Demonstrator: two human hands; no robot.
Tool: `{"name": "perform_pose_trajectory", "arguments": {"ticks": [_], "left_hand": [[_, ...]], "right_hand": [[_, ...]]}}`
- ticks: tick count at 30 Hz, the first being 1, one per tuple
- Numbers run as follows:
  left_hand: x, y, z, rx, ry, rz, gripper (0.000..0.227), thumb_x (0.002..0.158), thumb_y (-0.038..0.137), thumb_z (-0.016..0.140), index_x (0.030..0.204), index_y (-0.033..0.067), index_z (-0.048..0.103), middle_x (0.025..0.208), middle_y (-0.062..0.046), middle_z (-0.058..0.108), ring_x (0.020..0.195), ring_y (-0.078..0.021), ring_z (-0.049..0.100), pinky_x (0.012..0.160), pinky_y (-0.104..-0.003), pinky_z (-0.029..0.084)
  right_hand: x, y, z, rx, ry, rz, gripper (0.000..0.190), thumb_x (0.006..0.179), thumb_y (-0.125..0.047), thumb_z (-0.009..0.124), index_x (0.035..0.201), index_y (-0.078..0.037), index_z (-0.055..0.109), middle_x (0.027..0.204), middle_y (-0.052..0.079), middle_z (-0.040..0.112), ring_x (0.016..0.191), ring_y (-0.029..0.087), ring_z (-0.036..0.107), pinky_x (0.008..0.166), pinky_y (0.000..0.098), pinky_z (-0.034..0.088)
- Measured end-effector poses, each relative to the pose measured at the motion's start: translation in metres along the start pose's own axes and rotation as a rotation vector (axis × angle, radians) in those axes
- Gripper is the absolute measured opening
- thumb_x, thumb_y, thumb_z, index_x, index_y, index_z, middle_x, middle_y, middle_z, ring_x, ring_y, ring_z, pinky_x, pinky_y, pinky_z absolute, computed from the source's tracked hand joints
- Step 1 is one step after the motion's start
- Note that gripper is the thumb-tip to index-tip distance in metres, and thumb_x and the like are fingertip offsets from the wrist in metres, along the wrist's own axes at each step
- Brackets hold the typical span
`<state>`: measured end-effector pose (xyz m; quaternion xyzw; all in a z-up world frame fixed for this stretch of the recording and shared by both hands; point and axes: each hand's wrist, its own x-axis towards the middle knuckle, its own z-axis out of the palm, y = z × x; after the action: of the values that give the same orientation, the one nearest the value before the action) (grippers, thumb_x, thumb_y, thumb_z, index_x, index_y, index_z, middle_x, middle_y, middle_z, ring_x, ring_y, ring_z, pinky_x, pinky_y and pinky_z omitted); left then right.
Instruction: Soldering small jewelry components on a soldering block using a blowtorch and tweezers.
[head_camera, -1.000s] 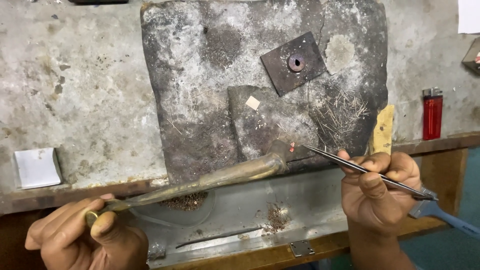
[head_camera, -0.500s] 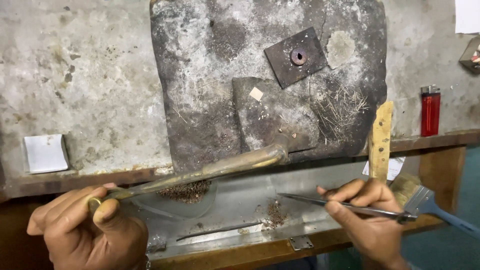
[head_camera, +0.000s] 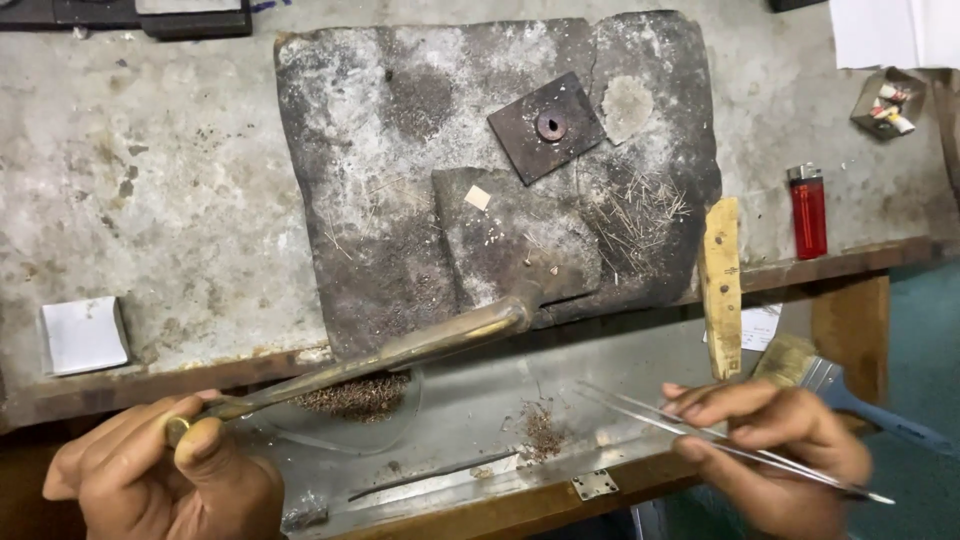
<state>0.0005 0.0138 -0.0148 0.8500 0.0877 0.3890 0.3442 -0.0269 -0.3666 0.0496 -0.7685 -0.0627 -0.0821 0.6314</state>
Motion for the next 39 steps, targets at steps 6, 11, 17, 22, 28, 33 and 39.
{"name": "perform_pose_trajectory", "arguments": {"ticks": [6,11,17,22,28,33,39], "left_hand": [[0.007,0.006,-0.014,0.118,-0.121,0.042,0.028,0.120,0.018,0.052,0.118,-0.0096,0.052,0.097,-0.018,0.068,0.100,-0.0285,0.052,0.105,-0.037,0.035],[0.009,-0.002,-0.008,0.086,0.001,0.069,0.025,0.121,0.005,0.055,0.108,-0.0160,0.057,0.094,-0.026,0.066,0.099,-0.0351,0.058,0.096,-0.043,0.047],[0.015,-0.007,-0.001,0.016,0.117,0.116,0.030,0.120,0.012,0.053,0.111,-0.0167,0.054,0.095,-0.029,0.060,0.093,-0.0369,0.059,0.088,-0.045,0.050],[0.022,0.009,-0.006,0.079,0.156,0.135,0.037,0.124,0.015,0.048,0.110,-0.0192,0.051,0.098,-0.032,0.057,0.094,-0.0408,0.057,0.090,-0.047,0.050],[0.022,0.002,-0.016,0.283,0.077,0.084,0.044,0.131,0.018,0.039,0.115,-0.0206,0.052,0.105,-0.029,0.058,0.099,-0.0407,0.058,0.097,-0.048,0.049],[0.020,-0.016,-0.020,0.310,0.073,0.187,0.047,0.131,0.018,0.036,0.112,-0.0214,0.055,0.097,-0.027,0.057,0.093,-0.0408,0.059,0.093,-0.049,0.052],[0.029,-0.008,-0.007,0.112,0.252,0.117,0.036,0.125,0.016,0.046,0.111,-0.0162,0.050,0.098,-0.028,0.056,0.093,-0.0388,0.055,0.086,-0.045,0.046]], "right_hand": [[0.012,0.021,-0.031,-0.068,0.186,-0.194,0.038,0.091,0.002,0.070,0.115,-0.021,0.051,0.108,0.010,0.065,0.106,0.017,0.073,0.115,0.0454,0.072],[0.028,0.022,-0.016,-0.379,0.331,-0.272,0.034,0.099,0.007,0.067,0.108,-0.002,0.036,0.105,0.025,0.055,0.094,0.033,0.068,0.096,0.0464,0.068],[0.052,0.034,-0.031,-0.519,0.356,-0.382,0.042,0.102,0.012,0.076,0.101,0.005,0.035,0.099,0.032,0.055,0.094,0.038,0.065,0.095,0.0487,0.061],[0.078,0.040,-0.043,-0.569,0.298,-0.559,0.039,0.104,0.009,0.078,0.101,0.010,0.040,0.101,0.039,0.060,0.094,0.046,0.067,0.091,0.0512,0.059],[0.096,0.033,-0.037,-0.571,0.255,-0.449,0.032,0.106,0.015,0.082,0.101,0.018,0.051,0.110,0.039,0.061,0.106,0.047,0.067,0.103,0.0515,0.059],[0.103,0.035,-0.033,-0.416,0.286,-0.281,0.044,0.101,0.012,0.087,0.101,0.004,0.044,0.106,0.030,0.065,0.100,0.033,0.073,0.090,0.0341,0.059],[0.094,0.035,-0.026,-0.354,0.264,-0.271,0.042,0.102,0.008,0.079,0.101,0.003,0.038,0.105,0.028,0.057,0.101,0.037,0.067,0.096,0.0404,0.061]]}}
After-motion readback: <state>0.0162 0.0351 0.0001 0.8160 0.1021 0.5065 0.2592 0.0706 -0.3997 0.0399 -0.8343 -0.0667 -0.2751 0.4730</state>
